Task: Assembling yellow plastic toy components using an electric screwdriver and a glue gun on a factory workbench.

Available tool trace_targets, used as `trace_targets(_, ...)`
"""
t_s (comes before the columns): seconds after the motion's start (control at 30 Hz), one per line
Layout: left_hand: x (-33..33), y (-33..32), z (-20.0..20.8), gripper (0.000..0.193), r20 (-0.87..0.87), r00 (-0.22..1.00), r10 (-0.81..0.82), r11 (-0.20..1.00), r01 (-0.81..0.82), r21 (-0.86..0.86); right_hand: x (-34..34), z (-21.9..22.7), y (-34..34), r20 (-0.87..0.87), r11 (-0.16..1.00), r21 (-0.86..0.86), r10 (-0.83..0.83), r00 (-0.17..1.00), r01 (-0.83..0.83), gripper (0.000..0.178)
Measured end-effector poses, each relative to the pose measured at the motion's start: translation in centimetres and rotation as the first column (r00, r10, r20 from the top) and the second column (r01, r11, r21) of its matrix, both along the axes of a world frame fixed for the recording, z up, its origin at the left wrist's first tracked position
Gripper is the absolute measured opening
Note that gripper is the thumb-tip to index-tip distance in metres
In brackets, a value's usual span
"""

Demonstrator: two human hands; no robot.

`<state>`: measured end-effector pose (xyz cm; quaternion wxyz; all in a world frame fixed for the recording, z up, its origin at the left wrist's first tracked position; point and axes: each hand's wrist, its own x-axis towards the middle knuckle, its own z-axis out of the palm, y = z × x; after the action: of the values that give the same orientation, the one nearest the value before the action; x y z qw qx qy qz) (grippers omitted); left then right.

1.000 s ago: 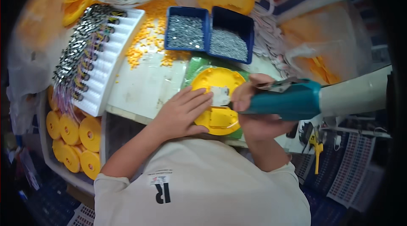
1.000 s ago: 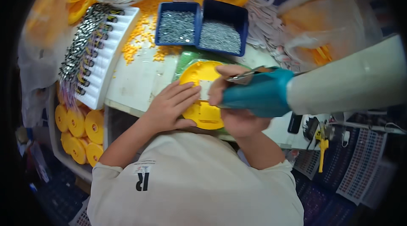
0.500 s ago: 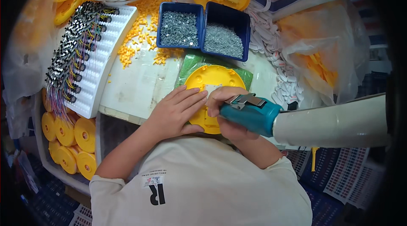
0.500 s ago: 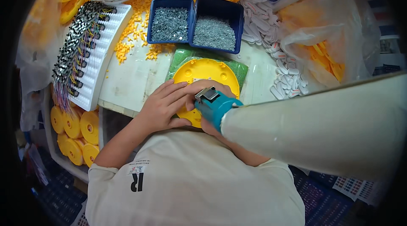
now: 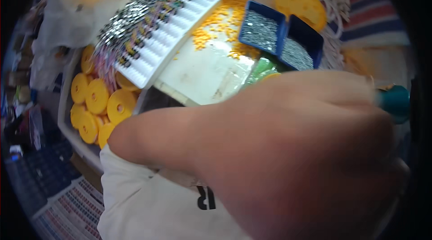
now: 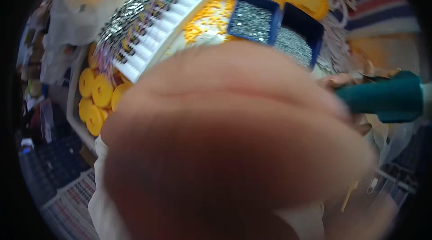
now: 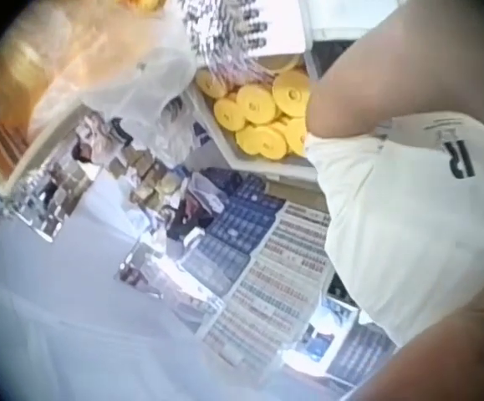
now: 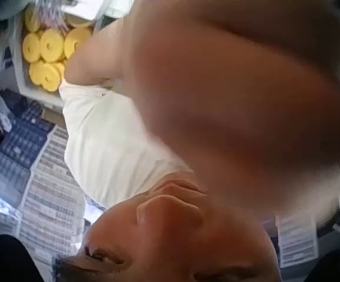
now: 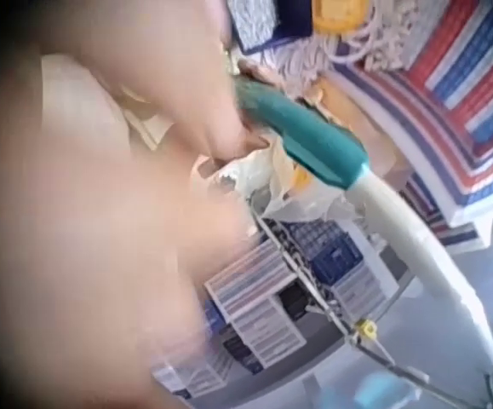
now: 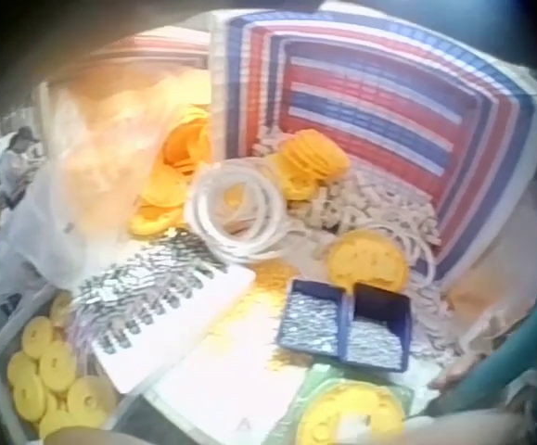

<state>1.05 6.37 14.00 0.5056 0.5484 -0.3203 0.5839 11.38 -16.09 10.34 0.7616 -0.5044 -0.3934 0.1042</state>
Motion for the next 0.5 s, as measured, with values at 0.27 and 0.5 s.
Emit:
trace_targets(0.27,-4.0,0.2,1.1,0.022,-0.208,0.976,0.064,0.987,-0.032,0.156,-2.6,-2.9,3.7,0.009,0.967,-0.025,-0.254,0.967,0.255,0.074)
trace_targets(0.5,-5.8,0.9,1.9,0.020,-0.470,0.878,0.093,0.965,0.036,0.259,-2.0,-3.8,1.5,0.086,0.928,-0.070,-0.359,0.929,0.366,0.068)
